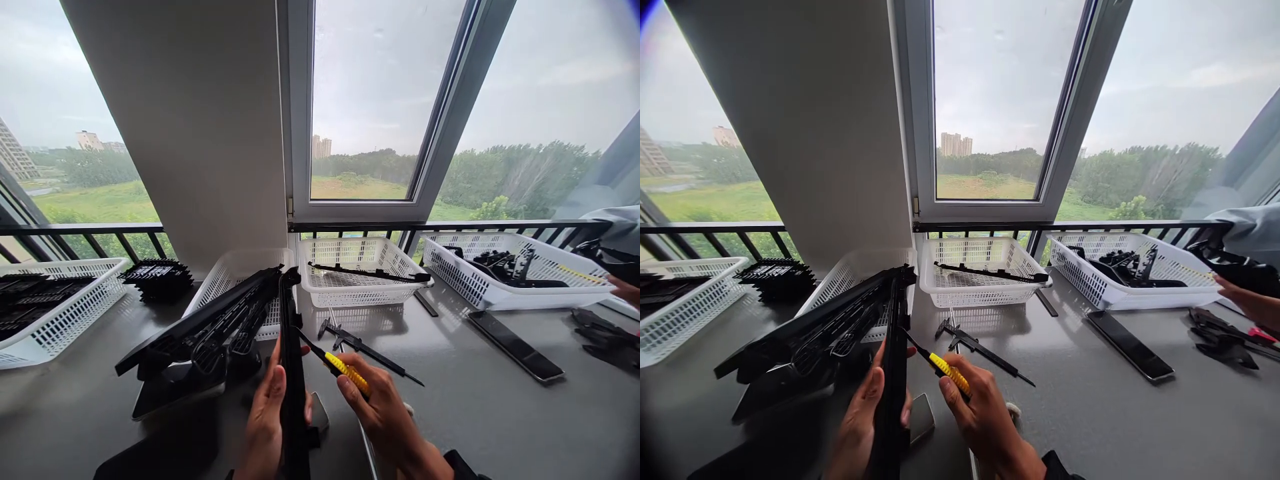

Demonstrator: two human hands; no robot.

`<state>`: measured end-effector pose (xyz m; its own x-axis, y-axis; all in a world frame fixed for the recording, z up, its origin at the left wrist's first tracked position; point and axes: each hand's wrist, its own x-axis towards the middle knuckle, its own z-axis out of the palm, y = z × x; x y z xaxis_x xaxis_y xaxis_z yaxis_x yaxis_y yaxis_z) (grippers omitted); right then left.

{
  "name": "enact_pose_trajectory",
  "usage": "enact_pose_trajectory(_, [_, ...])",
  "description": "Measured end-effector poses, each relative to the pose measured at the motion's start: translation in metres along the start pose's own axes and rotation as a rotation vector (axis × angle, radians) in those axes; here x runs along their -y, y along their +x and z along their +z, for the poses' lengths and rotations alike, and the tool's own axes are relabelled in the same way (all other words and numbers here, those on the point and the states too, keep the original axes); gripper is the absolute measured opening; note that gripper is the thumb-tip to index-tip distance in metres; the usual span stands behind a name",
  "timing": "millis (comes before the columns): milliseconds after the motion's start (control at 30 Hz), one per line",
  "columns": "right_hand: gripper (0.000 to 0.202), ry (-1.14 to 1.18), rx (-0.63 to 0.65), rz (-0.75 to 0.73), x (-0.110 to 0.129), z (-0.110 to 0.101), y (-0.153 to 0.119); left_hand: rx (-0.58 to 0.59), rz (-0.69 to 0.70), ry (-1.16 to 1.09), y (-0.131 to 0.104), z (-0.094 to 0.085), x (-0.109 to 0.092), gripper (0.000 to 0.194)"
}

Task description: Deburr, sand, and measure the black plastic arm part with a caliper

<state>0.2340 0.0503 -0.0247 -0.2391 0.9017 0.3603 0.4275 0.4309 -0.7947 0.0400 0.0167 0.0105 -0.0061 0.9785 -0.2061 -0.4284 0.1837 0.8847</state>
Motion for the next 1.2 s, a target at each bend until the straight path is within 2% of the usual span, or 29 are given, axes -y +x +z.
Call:
enact_pose_trajectory(133, [0.032,-0.015,-0.039,-0.031,0.002,-0.002,-0.001,-0.013,-0.008,-0.006,-0.001,0.001,-0.015,0.075])
enact_pose_trajectory(267, [0.031,-0.004,-0.107,-0.032,0.003,-0.002,0.000,0.038,-0.047,0.023,0.001,0.000,-0.012,0.081])
enact_pose_trajectory(467, [0.033,-0.018,-0.019,-0.025,0.003,-0.008,0.002,0.067,-0.086,0.036,0.004,-0.006,-0.002,0.093])
enact_pose_trajectory(667, [0.028,-0.020,0.014,-0.040,0.003,-0.020,0.006,0.087,-0.102,0.056,0.004,-0.010,-0.005,0.098])
enact_pose_trajectory(767, [0.025,-0.043,0.024,-0.049,0.003,-0.028,0.006,0.134,-0.137,0.063,0.003,-0.011,-0.011,0.093])
enact_pose_trajectory(967, [0.027,-0.099,0.072,-0.057,0.001,-0.036,0.007,0.224,-0.126,0.030,0.005,-0.015,-0.020,0.069])
enact_pose_trajectory(1100, [0.030,-0.113,-0.059,-0.031,0.000,-0.033,0.009,0.252,-0.106,0.012,0.009,-0.018,-0.020,0.059])
enact_pose_trajectory(1200, [0.032,-0.116,-0.121,-0.043,0.001,-0.030,0.008,0.251,-0.089,0.004,0.011,-0.019,-0.018,0.060])
